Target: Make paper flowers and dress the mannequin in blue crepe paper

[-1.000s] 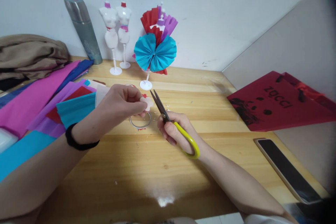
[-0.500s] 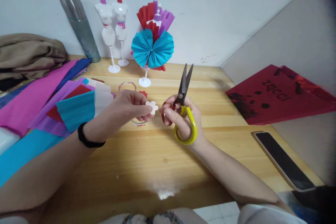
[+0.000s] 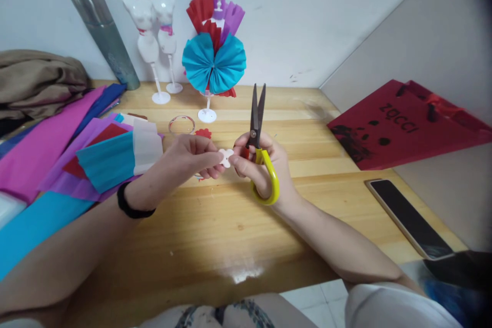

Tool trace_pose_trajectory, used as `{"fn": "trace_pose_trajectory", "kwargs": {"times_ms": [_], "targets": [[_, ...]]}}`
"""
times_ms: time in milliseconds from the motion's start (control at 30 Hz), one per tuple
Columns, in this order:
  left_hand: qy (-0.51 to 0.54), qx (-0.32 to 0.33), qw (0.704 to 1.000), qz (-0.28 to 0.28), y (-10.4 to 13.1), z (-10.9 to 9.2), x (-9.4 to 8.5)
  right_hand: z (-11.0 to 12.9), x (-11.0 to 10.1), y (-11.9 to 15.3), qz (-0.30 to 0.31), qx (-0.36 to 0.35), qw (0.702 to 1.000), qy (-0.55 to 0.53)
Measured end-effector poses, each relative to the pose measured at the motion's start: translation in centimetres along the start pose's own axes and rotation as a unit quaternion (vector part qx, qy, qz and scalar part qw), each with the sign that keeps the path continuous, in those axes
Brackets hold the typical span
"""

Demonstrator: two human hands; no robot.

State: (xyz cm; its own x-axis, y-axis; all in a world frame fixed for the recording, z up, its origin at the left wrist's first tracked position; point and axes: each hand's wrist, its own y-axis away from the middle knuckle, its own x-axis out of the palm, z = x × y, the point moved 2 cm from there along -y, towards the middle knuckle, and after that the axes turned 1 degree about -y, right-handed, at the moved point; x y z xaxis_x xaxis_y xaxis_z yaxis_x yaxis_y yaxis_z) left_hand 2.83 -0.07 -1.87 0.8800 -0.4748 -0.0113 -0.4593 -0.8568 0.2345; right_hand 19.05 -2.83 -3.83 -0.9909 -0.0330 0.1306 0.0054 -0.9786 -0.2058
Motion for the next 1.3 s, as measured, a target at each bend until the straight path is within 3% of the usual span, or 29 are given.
{"fn": "trace_pose_trajectory", "kwargs": {"times_ms": [167, 300, 533, 967, 1200, 1300], "targets": [[0.087, -0.010, 0.996, -0.009, -0.1, 0.3, -0.1, -0.3, -0.3, -0.3, -0.035, 0.012, 0.999, -0.036], [0.062, 0.003, 0.998, -0.008, -0.3, 1.1, 0.7, -0.4, -0.2, -0.3, -0.045, 0.017, 0.998, -0.041], [0.043, 0.016, 0.996, -0.074, -0.3, 1.5, 1.4, -0.7, 0.0, -0.1, -0.008, 0.015, 0.999, -0.027], [-0.030, 0.011, 0.999, 0.015, -0.2, 1.4, 0.9, -0.2, -0.2, -0.4, 0.052, 0.023, 0.998, -0.007], [0.063, 0.018, 0.997, 0.028, -0.4, 1.5, 0.5, -0.2, -0.3, -0.7, -0.027, 0.050, 0.996, -0.063], [0.042, 0.030, 0.998, 0.022, -0.3, 1.8, 1.2, -0.3, -0.1, -0.6, -0.036, 0.050, 0.996, -0.064]]}}
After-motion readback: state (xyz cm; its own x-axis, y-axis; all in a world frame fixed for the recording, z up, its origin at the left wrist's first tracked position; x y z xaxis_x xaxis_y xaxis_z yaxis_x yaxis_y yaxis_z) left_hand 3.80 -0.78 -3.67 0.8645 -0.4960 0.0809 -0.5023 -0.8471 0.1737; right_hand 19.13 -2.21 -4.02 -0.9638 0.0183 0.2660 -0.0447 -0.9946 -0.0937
